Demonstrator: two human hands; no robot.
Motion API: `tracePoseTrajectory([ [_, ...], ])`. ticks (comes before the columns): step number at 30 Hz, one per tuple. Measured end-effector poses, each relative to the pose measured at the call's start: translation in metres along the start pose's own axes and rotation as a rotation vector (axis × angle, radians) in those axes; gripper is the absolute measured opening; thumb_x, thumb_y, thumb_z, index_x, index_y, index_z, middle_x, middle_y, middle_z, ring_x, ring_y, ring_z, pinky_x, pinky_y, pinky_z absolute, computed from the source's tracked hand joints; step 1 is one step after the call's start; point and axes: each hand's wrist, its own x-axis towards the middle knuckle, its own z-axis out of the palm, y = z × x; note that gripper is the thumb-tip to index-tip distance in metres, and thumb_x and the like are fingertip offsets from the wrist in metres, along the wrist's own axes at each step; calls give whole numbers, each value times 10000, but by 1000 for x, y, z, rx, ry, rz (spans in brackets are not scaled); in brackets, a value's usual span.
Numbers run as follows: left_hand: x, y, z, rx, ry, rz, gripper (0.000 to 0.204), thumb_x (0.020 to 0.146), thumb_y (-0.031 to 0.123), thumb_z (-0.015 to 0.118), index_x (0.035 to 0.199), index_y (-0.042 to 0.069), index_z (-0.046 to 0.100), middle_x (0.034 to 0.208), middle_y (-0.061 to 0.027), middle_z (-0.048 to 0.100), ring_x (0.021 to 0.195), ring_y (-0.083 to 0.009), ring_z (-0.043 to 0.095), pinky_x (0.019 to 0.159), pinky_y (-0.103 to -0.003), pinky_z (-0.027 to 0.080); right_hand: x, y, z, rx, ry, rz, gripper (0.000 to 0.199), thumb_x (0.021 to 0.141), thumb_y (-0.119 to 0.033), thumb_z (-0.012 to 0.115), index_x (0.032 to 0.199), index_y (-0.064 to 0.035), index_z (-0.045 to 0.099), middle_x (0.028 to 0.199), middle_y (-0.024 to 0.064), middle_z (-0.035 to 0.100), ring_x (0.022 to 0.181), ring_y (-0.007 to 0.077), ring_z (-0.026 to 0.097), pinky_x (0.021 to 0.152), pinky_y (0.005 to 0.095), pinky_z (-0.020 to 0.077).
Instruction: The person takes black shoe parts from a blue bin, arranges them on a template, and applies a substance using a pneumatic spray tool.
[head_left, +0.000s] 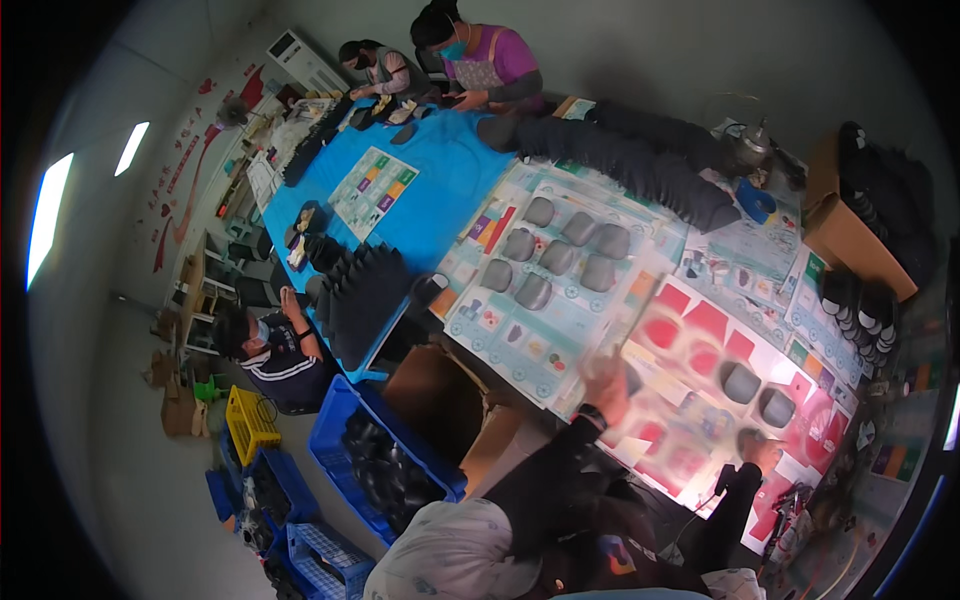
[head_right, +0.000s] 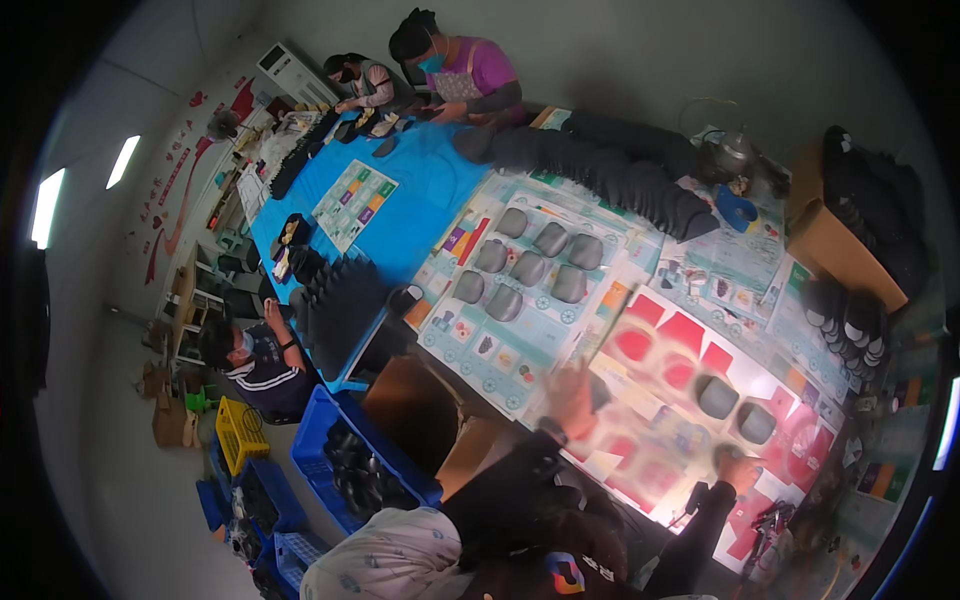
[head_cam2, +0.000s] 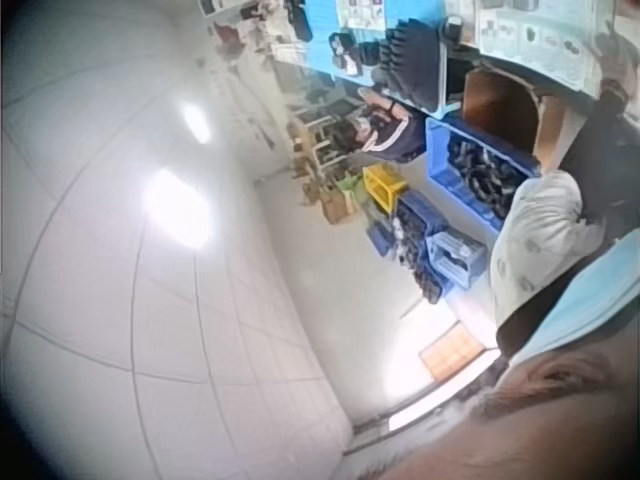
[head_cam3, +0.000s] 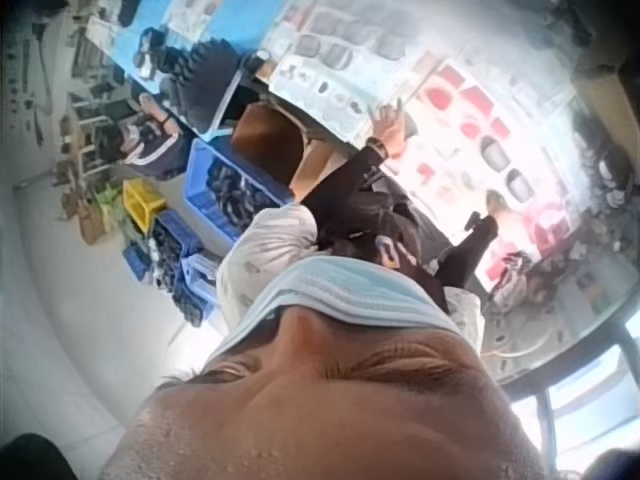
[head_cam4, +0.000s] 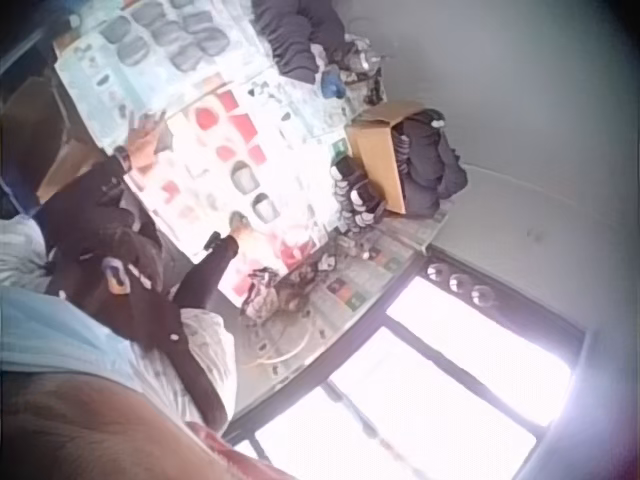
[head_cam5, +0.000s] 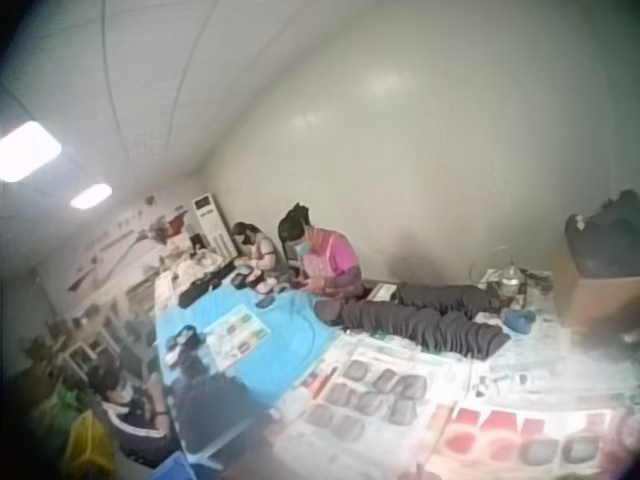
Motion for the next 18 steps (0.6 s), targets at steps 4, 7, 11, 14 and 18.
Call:
tracePoseTrajectory([
  [4,-12,-193,-18,159,283,-67,764,884,221,599,1553,-16,317,1357,-176,523,1343,-377,426,1123,-795,148,-35,-55,-2,-49,340,-697,442,686,-382,809,969,-70,674,987,167,671,864,369,657,770,472,545],
  [7,17,-231,-91,322,9,-156,1172,665,327,891,1588,41,226,1325,-130,503,1337,-346,438,1160,-729,202,-130,-179,-74,104,122,-574,633,653,-213,800,1200,-17,550,1060,182,634,1041,379,618,937,515,466],
  [11,68,-275,-114,287,53,164,1118,664,251,891,1572,52,270,1311,-113,502,1339,-344,443,1181,-710,164,-232,-318,-64,418,-145,-939,979,640,-127,826,1494,0,366,1231,182,570,1186,364,552,1040,538,393],
  [14,100,-274,-130,310,4,327,1087,663,210,887,1560,55,294,1320,-106,509,1365,-340,432,1194,-703,128,-278,-384,-66,246,-31,-1111,1021,683,-145,792,1562,-26,284,1243,180,540,1180,343,544,1000,525,406],
  [18,95,-315,-160,338,-117,389,1029,695,177,847,1562,67,303,1333,-85,514,1377,-331,427,1203,-695,121,-307,-430,-53,108,-49,-1200,801,868,-125,571,1593,-15,248,1291,198,550,1206,325,546,1054,536,378],
])
